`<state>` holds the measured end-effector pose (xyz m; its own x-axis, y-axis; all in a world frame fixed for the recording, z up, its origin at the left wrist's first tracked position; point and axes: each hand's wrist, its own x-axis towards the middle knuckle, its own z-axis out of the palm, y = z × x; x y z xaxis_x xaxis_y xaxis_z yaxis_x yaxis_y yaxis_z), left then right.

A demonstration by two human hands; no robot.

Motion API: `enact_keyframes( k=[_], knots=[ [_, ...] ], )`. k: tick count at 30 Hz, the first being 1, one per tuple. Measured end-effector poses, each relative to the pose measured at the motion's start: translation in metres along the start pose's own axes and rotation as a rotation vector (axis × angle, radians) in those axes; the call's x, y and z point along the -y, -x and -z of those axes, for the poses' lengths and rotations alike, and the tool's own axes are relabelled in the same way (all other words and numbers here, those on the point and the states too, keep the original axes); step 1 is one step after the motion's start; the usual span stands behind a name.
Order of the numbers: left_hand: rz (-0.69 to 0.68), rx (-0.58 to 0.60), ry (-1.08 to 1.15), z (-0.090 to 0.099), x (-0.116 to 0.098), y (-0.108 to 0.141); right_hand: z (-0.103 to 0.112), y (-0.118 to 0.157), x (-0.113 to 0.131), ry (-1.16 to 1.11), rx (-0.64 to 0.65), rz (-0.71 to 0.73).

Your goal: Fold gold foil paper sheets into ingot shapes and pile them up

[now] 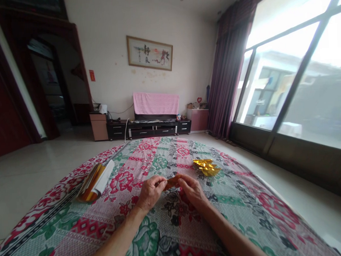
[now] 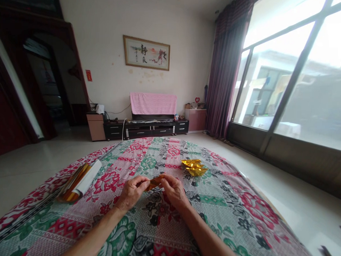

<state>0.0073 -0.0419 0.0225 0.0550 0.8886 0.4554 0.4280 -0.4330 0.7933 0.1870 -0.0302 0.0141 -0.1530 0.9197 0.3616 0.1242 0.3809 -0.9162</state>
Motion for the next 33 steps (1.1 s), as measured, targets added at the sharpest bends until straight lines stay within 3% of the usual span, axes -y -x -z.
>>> enact_keyframes(
  k=[3,11,21,30,33],
  knots=[
    [-0.014,-0.027,-0.029,0.000,0.004,-0.001,0.001,0.000,0.000,0.034,-0.020,0.028],
    [0.158,0.004,0.174,-0.001,0.015,0.001,0.002,0.002,0.007,0.016,-0.096,-0.039],
    [0.207,0.057,0.237,0.003,0.005,0.002,0.002,0.001,0.004,-0.123,-0.091,-0.085],
    [0.462,0.124,0.626,0.006,0.002,-0.001,-0.002,0.003,0.003,-0.173,-0.043,-0.115],
    [0.489,0.114,0.680,0.008,0.001,-0.001,-0.001,0.004,0.003,-0.188,-0.048,-0.140]
  ],
)
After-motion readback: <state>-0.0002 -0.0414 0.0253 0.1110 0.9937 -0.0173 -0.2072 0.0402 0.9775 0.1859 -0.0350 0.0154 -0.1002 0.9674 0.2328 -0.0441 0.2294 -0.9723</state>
